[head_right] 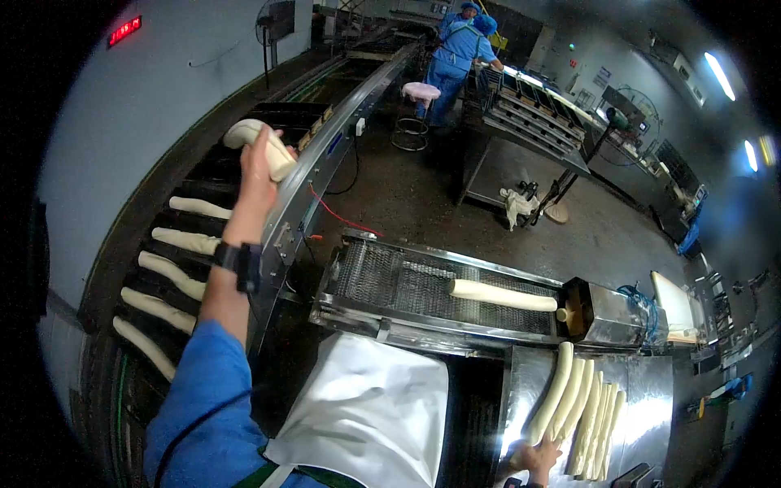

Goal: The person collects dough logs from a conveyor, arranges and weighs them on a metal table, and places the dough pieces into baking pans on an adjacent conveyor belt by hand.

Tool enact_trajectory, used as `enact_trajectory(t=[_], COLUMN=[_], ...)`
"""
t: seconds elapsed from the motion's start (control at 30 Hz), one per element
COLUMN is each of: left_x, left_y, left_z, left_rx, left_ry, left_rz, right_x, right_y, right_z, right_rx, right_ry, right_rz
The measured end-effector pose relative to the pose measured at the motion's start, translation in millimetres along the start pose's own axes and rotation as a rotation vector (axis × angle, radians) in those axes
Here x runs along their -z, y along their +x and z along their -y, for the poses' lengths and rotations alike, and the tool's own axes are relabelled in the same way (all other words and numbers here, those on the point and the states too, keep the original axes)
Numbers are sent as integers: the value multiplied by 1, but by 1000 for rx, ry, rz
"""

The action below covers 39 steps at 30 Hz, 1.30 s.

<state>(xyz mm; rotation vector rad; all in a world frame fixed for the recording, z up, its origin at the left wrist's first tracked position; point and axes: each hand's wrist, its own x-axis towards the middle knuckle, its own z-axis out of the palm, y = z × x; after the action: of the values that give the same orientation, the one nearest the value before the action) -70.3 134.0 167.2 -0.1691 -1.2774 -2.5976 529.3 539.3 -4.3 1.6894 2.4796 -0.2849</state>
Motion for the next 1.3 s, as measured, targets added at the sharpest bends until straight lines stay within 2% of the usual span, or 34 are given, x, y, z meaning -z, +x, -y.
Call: enact_trajectory(t=[0.07,0.1,0.13,0.2,0.23,0.3,0.4,0.43,0.47,0.5,0.53,0.6,0.63,0.7,0.73,0.77,0.83,0.87,0.93,1.0,1.03,1.1,1.13,1.17,1.23,1.27,1.3], left_x=[45,66,80,105,114,147,189,201,210,217,221,221,216,209,201,189,182,180,180,187,193,205,208,207,217,220,219], left_y=[40,48,44,31,14,1,-23,-31,-40,-49,-59,-77,-86,-98,-104,-111,-117,-122,-130,-139,-142,-146,-150,-154,-158,-160,-163], left_z=[8,7,-1,-13,-22,-29,-38,-36,-36,-40,-41,-46,-51,-51,-55,-62,-64,-67,-75,-81,-84,-86,-87,-90,-88,-87,-89], left_rx=[143,244,287,344,264,278,295,250,202,216,191,184,208,208,211,216,223,214,210,229,239,238,234,246,249,252,258], left_ry=[-135,-156,-58,29,165,330,421,390,358,345,229,208,261,296,327,313,276,299,284,332,337,344,347,355,352,347,339], left_rz=[48,-8,-18,-2,-33,-50,-238,-293,-345,-331,-382,-354,-336,-299,-283,-260,-185,-152,-144,-151,-148,-170,-188,-221,-222,-224,-236], right_x=[4,0,-3,-4,0,9,56,83,114,137,174,210,226,279,301,319,321,321,317,293,267,206,161,105,43,-8,-24], right_y=[-4,-1,2,10,15,27,36,14,14,4,-11,0,14,54,49,37,-53,-86,-76,-54,-85,-82,-40,-19,-29,-6,-8], right_z=[11,10,12,20,27,48,114,158,195,225,260,293,315,374,421,472,537,561,605,633,623,627,632,626,586,573,551], right_rx=[-17,-18,-12,-103,-87,137,380,324,378,457,570,663,664,795,794,1113,1082,1422,1570,1618,1455,1237,1517,1668,1489,1380,1322], right_ry=[65,96,96,569,553,906,1052,1180,1136,1232,1146,1210,1382,1283,1281,1022,1356,1122,1161,1044,1094,808,529,273,-213,-309,-354], right_rz=[-4,-14,-22,139,141,133,271,201,267,263,382,271,319,527,533,518,890,795,419,304,349,327,292,25,141,107,107])
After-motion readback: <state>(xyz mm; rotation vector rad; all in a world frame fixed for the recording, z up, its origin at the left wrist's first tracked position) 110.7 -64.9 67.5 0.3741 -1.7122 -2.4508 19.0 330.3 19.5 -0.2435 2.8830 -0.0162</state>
